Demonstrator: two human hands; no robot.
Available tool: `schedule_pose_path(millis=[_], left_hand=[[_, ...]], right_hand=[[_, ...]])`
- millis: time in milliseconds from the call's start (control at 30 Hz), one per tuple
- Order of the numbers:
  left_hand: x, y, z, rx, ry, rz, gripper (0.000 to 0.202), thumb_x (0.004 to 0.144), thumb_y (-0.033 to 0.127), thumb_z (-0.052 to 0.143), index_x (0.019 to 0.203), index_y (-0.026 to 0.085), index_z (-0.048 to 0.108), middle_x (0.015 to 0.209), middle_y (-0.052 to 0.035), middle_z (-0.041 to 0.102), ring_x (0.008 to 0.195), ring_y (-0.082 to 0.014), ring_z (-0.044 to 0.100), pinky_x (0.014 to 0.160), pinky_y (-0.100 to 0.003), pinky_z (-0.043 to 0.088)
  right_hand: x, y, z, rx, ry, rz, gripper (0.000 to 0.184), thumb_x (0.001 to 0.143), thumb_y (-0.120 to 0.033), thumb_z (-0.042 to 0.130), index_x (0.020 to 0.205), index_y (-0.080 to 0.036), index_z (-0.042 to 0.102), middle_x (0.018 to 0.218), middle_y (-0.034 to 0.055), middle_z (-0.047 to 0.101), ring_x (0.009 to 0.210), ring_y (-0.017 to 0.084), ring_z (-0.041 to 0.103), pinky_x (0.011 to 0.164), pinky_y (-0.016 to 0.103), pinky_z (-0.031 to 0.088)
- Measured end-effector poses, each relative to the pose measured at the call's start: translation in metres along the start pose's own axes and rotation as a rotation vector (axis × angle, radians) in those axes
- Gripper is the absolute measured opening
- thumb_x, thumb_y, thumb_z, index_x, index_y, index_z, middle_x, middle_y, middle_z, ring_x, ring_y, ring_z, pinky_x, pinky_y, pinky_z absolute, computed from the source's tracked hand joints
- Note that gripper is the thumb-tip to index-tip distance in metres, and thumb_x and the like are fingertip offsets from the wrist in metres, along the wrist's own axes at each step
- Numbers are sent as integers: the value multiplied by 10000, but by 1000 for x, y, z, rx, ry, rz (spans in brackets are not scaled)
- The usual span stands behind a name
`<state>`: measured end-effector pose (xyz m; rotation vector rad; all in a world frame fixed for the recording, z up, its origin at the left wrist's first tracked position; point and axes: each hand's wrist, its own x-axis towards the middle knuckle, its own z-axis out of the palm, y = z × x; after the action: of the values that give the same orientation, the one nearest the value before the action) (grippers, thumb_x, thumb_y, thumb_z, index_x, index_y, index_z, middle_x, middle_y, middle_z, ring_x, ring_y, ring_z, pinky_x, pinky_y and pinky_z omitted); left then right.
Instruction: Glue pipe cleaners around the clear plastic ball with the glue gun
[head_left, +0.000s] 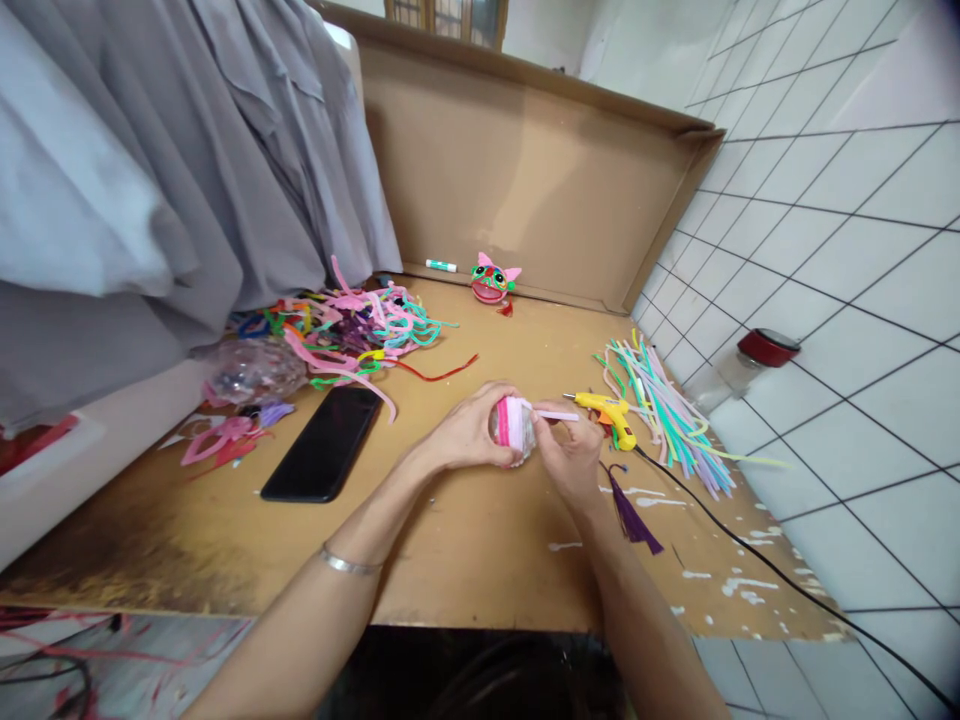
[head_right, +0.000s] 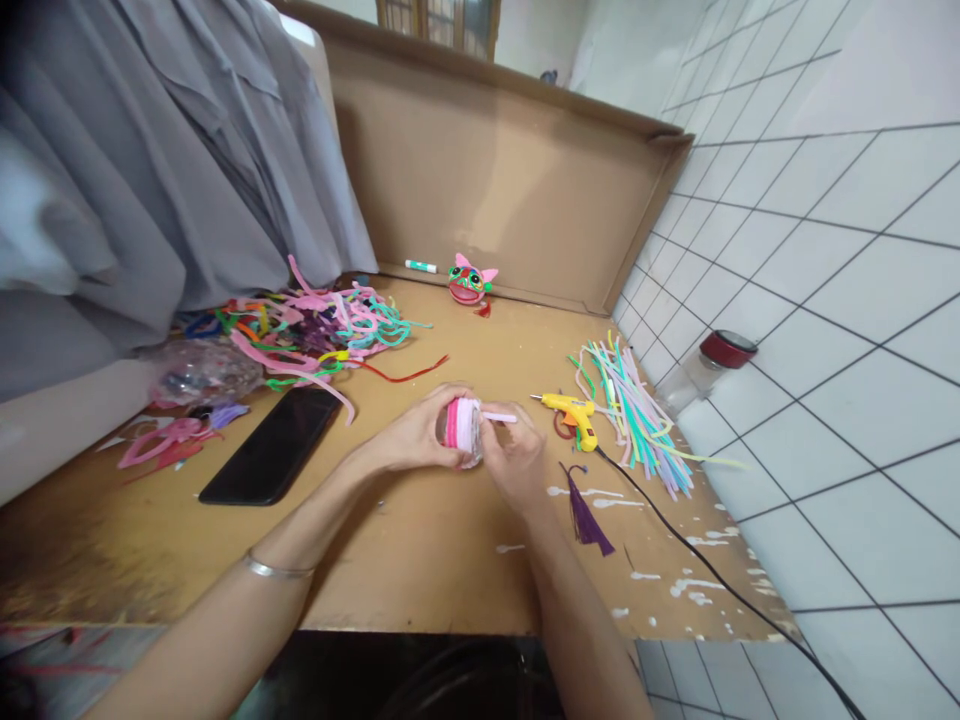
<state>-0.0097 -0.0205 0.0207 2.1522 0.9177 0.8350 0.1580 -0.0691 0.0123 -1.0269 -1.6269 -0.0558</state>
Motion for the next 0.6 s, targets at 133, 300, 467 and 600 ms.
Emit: schedule_pose_path(millis=[133, 300, 467, 600], left_hand=[[0, 1, 0, -21, -6, -30, 746, 537, 299, 795, 1223, 169, 532, 1189, -76, 602, 1047, -261, 602, 948, -392, 487], [-1, 5, -2, -26, -27, -61, 718, 530, 274, 797, 1196, 166, 553, 1162, -70, 624, 1047, -264, 606, 957, -395, 484], [-1, 7, -2, -15, -26, -81, 713, 539, 269, 799, 1199, 165, 549, 1168, -70, 625, 1055, -264, 607, 967, -393, 480], [0, 4, -2, -8, -30, -62, 721, 542, 276, 804, 1205, 165, 543, 1187, -74, 621, 1061, -264, 604, 967, -390, 477]], right_hand=[[0, -1, 1, -2, 6, 2, 112, 867, -148, 579, 872, -208, 674, 807, 30, 732, 758, 163, 689, 718, 291, 558], [-3, 0, 2, -13, -23, 68, 118, 863, -166, 573, 892, -206, 680, 840, 39, 741, 766, 167, 696, 724, 293, 564], [-5, 2, 4, -10, -25, 104, 118, 861, -179, 565, 884, -211, 677, 850, 40, 745, 780, 172, 699, 745, 301, 570], [-6, 3, 5, -12, -27, 125, 114, 854, -193, 571, 877, -206, 682, 851, 43, 747, 775, 172, 703, 752, 301, 575]])
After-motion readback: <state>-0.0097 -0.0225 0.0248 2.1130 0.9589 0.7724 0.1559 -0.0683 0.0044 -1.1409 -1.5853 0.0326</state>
